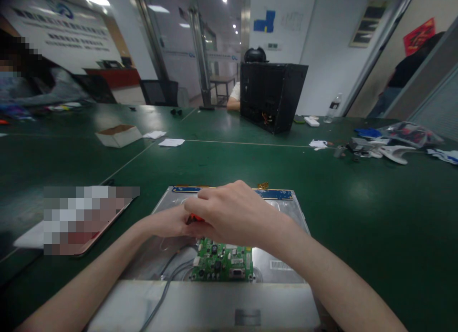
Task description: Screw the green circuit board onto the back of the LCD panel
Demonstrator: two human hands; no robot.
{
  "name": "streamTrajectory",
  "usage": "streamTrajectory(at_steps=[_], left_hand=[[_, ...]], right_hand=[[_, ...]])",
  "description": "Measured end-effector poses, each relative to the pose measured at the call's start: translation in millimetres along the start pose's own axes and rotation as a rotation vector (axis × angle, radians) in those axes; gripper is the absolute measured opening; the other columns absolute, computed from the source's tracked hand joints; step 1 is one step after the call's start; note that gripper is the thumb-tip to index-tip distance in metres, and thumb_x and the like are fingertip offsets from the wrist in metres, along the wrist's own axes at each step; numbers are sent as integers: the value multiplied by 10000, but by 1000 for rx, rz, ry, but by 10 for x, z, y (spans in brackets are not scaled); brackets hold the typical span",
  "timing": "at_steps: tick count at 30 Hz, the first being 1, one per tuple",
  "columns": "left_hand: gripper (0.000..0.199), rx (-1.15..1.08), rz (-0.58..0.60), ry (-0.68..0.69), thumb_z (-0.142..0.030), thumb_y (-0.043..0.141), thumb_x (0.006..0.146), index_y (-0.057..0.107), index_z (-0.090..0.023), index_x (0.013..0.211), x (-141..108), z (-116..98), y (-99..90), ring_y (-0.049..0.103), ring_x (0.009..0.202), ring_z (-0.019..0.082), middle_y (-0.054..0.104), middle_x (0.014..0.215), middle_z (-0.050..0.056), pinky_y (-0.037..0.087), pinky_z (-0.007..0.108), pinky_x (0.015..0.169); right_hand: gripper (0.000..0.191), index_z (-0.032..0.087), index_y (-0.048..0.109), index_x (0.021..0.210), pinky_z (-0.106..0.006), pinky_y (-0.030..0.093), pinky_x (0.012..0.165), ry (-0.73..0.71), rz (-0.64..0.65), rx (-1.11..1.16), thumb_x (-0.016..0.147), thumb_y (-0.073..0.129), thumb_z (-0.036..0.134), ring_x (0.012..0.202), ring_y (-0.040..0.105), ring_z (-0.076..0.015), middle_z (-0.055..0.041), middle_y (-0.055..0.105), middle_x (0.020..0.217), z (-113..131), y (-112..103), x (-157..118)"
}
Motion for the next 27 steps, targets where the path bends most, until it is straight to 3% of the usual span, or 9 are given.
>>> streamTrajectory(at_steps=[6, 12, 21, 27], left_hand=[[130, -98, 30, -61, -259, 680, 750, 691, -151, 822, 23, -29, -4, 568, 689, 171, 631, 721, 2, 433, 237, 624], [129, -68, 34, -74, -266, 683, 760, 706, -171, 843, 23, -61, -19, 578, 707, 170, 650, 750, -2, 434, 233, 640], [141, -10, 36, -114, -287, 683, 766, 705, -158, 819, 30, 2, -5, 565, 667, 165, 644, 721, 3, 419, 225, 600], [144, -47, 27, -98, -268, 693, 759, 729, -169, 857, 21, -27, -2, 583, 699, 173, 650, 735, 3, 437, 226, 630]], right_hand=[[224, 126, 566, 1061, -290, 257, 513, 41, 61, 47, 952, 530, 319, 719, 556, -157, -56, 644, 1012, 30, -2, 1], [127, 141, 566, 1001, -285, 231, 498, 29, 34, 55, 922, 497, 212, 637, 501, -135, -37, 642, 918, 37, -16, 3], [137, 181, 584, 977, -292, 204, 494, 11, 36, -41, 977, 501, 290, 658, 539, -145, -17, 653, 894, 14, 36, 13], [143, 150, 549, 1031, -294, 245, 512, -11, 10, 39, 927, 489, 228, 708, 538, -148, -47, 643, 1000, 38, 27, -5]])
Point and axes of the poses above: each hand's wrist, its own x-axis towards the middle knuckle, its own y-axis out of the palm, z = x × y, the point moved 3 cm from there along x, towards the middle knuckle
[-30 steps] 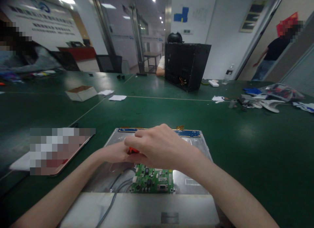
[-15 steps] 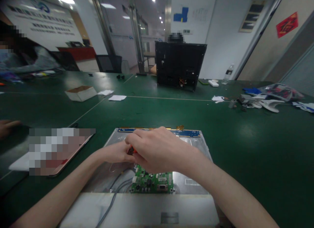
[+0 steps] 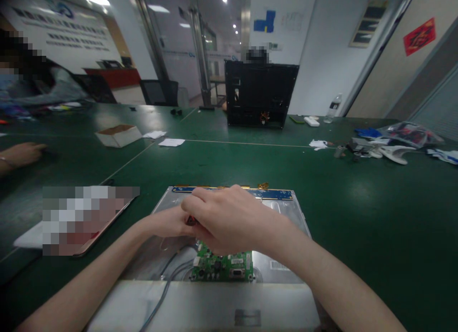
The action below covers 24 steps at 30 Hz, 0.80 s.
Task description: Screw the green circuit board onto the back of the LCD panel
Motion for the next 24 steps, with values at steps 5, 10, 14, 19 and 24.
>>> streamTrajectory(at_steps=[5, 10, 14, 19, 24], left_hand=[[152, 30, 38, -21, -271, 689, 776, 736, -183, 891, 5, -14, -12, 594, 718, 168, 651, 749, -5, 439, 221, 647], [121, 37, 38, -10, -274, 701, 759, 712, -182, 837, 11, -18, -28, 593, 725, 174, 662, 770, -7, 434, 228, 641], [113, 6, 21, 4, -276, 699, 764, 708, -179, 820, 1, 3, -17, 592, 717, 180, 664, 754, 0, 443, 238, 645], [161, 28, -20, 38, -297, 676, 785, 707, -158, 860, -4, 22, -4, 578, 709, 185, 647, 749, 14, 436, 243, 630], [165, -57, 21, -17, -278, 675, 763, 698, -157, 871, -8, 9, 14, 590, 726, 186, 644, 755, 10, 449, 250, 649]], right_hand=[[151, 154, 540, 1020, -291, 244, 513, 17, 34, 35, 878, 487, 160, 666, 509, -139, -40, 639, 957, -1, 9, 12], [96, 166, 552, 1002, -293, 221, 505, 39, 26, -13, 928, 500, 198, 669, 520, -135, -40, 649, 929, -18, -2, 23], [120, 181, 571, 968, -294, 209, 503, 31, 20, -26, 971, 477, 256, 655, 527, -129, -22, 659, 884, -21, -6, 16], [164, 182, 571, 948, -297, 205, 512, 49, 37, -24, 978, 483, 318, 669, 550, -135, -29, 679, 880, -29, 6, 17], [143, 152, 541, 1011, -291, 233, 517, 28, 15, 23, 896, 495, 222, 688, 535, -138, -50, 655, 968, -11, -13, 4]])
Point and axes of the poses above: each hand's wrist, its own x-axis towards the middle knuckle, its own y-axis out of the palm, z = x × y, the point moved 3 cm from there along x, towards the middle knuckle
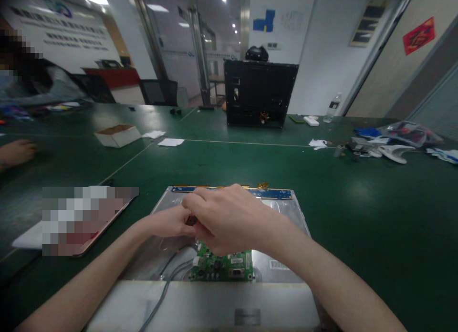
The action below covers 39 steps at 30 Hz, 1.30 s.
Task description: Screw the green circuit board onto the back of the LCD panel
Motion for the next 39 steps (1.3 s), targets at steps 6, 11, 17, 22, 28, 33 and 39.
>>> streamTrajectory(at_steps=[6, 11, 17, 22, 28, 33, 39], left_hand=[[149, 16, 1, -24, -259, 679, 753, 694, -159, 863, -4, -35, -16, 590, 722, 178, 636, 753, 3, 452, 247, 663], [100, 22, -28, 6, -232, 677, 745, 680, -162, 816, 1, -22, -20, 571, 695, 172, 612, 711, -10, 436, 238, 636], [77, 26, -38, 2, -241, 656, 760, 671, -168, 777, -2, -4, -5, 570, 703, 170, 625, 713, -9, 434, 245, 652], [125, 28, -24, -16, -265, 670, 765, 685, -166, 840, -7, -24, 6, 601, 751, 186, 665, 786, 7, 456, 244, 673], [154, 46, 4, -31, -263, 668, 778, 708, -160, 884, 3, -11, 2, 597, 719, 170, 654, 749, -1, 452, 226, 657], [134, 86, -16, -4, -247, 652, 800, 720, -170, 886, 7, 26, -7, 604, 738, 177, 671, 783, 10, 457, 230, 659], [152, 136, -33, 40, -262, 667, 806, 722, -176, 919, 0, 53, -12, 610, 777, 193, 693, 833, 27, 468, 248, 681]], right_hand=[[99, 174, 534, 975, -290, 216, 503, 41, 46, -3, 888, 489, 192, 637, 502, -129, -33, 658, 906, -4, 12, -2], [124, 182, 541, 986, -296, 193, 495, 50, 19, -41, 966, 470, 282, 616, 521, -133, -28, 672, 850, -4, 28, 27], [133, 180, 541, 990, -302, 223, 512, 19, 26, -14, 966, 466, 287, 675, 549, -145, -44, 673, 913, 4, 29, 25], [170, 162, 500, 1017, -291, 267, 519, -17, 46, 33, 848, 487, 179, 668, 507, -144, -59, 625, 937, 13, 21, 9], [143, 163, 493, 1022, -298, 248, 516, 7, 43, 19, 882, 469, 169, 650, 512, -144, -54, 629, 920, 16, 35, 18], [107, 180, 530, 1014, -300, 216, 505, 38, 43, -36, 960, 471, 250, 660, 543, -141, -46, 656, 923, 9, 26, 23], [162, 179, 569, 960, -293, 172, 493, 63, 14, -82, 979, 484, 315, 621, 533, -124, -30, 666, 841, -16, 31, 26]])
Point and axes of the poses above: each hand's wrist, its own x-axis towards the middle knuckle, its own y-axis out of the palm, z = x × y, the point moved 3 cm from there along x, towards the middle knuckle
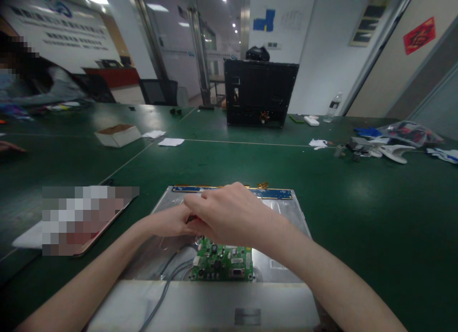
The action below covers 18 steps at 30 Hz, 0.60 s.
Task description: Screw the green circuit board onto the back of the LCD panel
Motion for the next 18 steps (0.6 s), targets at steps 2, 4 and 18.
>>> streamTrajectory(at_steps=[2, 4, 18], left_hand=[[133, -10, -3, 8, -249, 673, 792, 716, -171, 890, 4, -4, -4, 608, 765, 192, 689, 830, 30, 466, 250, 677], [106, -32, -4, 22, -228, 672, 774, 708, -165, 851, 10, -20, -8, 599, 728, 183, 678, 792, 26, 459, 244, 652], [118, -60, -16, -42, -257, 665, 767, 683, -158, 828, -8, -108, -11, 596, 676, 173, 643, 715, 7, 443, 227, 609]], right_hand=[[170, 174, 570, 956, -292, 174, 496, 1, -7, 8, 981, 479, 315, 624, 531, -123, -30, 666, 846, 0, 7, 2], [168, 169, 568, 951, -293, 177, 501, -2, -7, 18, 981, 474, 304, 631, 527, -125, -32, 661, 853, 7, 11, 1], [130, 159, 525, 980, -304, 258, 520, -90, 21, 61, 866, 463, 162, 661, 507, -143, -53, 632, 912, 68, -18, -25]])
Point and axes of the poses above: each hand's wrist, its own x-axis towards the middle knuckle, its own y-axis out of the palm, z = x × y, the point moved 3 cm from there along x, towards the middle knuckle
